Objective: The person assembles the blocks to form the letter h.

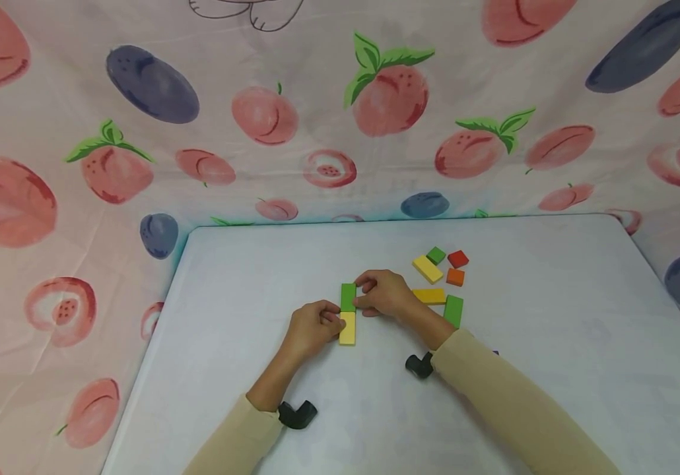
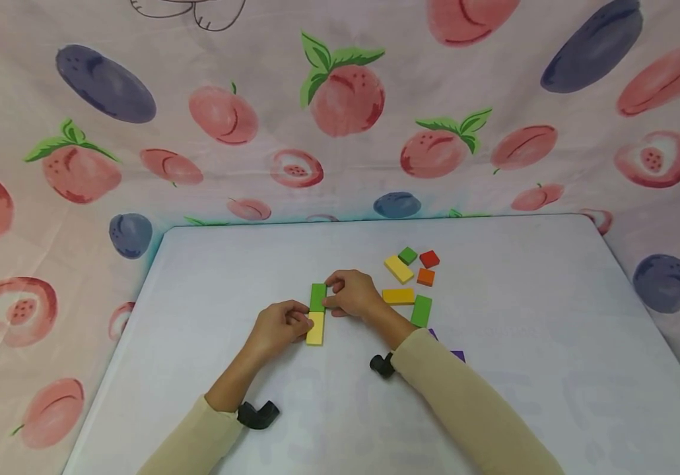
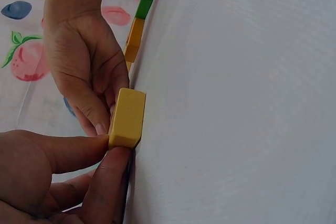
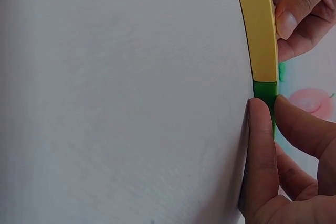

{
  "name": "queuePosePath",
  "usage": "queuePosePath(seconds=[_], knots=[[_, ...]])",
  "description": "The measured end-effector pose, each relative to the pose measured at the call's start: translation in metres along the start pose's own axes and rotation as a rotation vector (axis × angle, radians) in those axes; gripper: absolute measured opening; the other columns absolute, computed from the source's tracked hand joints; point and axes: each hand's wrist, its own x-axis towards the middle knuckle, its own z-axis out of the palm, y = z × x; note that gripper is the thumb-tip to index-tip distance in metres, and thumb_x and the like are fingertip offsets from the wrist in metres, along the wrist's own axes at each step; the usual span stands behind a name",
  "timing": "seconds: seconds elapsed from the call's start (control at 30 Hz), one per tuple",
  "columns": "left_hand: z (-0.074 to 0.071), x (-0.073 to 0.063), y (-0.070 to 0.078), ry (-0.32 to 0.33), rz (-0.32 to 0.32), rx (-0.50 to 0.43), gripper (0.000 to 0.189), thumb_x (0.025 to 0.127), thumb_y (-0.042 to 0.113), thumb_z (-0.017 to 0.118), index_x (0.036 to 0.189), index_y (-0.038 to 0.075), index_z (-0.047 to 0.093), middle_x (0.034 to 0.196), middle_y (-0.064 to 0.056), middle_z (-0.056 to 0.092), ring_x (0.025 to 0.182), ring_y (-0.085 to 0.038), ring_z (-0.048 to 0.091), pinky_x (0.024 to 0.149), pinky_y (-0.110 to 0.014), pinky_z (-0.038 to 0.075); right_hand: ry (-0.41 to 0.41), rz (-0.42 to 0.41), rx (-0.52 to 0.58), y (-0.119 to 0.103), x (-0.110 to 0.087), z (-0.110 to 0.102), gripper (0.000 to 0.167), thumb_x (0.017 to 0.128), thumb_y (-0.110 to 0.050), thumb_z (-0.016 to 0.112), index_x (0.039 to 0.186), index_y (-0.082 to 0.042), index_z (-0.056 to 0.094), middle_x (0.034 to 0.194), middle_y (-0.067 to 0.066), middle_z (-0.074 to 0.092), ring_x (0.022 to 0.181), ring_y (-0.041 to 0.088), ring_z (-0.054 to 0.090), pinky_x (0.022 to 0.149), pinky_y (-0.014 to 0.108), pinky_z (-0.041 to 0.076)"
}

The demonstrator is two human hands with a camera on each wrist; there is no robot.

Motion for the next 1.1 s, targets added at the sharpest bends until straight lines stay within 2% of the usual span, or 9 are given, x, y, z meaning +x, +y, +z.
queuePosePath(seconds=[0.43,0.83,1.0,1.1], knots=[[0.0,0.0008,-0.0001,-0.009,0.0,-0.022,0.024,0.092,0.012,0.074,0.112,0.0,0.07,0.084,-0.004,0.071,0.069,-0.008,0.066,0.062,-0.025,0.056,0.006,-0.008,-0.009,0.0015,0.0011,-0.0003,0.041,0.086,-0.009,0.082,0.125,-0.01,0.067,0.11,0.011,0.059,0.075,0.018,0.07,0.067,0.025,0.061],[-0.0016,-0.0015,0.0001,0.002,-0.012,-0.002,0.025,0.092,0.013,0.074,0.112,0.0,0.071,0.085,-0.005,0.072,0.068,-0.009,0.066,0.061,-0.025,0.054,0.004,-0.022,-0.028,0.0001,-0.0007,0.0024,0.042,0.087,-0.01,0.081,0.126,-0.01,0.067,0.11,0.011,0.059,0.077,0.018,0.069,0.068,0.024,0.06],[-0.0033,-0.0001,0.0009,0.011,-0.029,0.017,0.027,0.093,0.018,0.073,0.113,0.0,0.071,0.087,-0.005,0.073,0.07,-0.009,0.068,0.063,-0.024,0.053,-0.024,-0.041,-0.016,0.0015,-0.001,-0.0006,0.042,0.088,-0.012,0.081,0.128,-0.009,0.066,0.111,0.011,0.059,0.08,0.017,0.069,0.07,0.025,0.061],[-0.0057,0.0002,0.0023,0.035,-0.025,0.033,0.027,0.093,0.02,0.072,0.113,0.001,0.071,0.089,-0.004,0.073,0.074,-0.01,0.068,0.066,-0.025,0.054,-0.066,-0.037,0.039,0.0045,0.0003,-0.0061,0.045,0.09,-0.016,0.079,0.132,-0.01,0.064,0.115,0.012,0.059,0.088,0.019,0.07,0.074,0.027,0.062]])
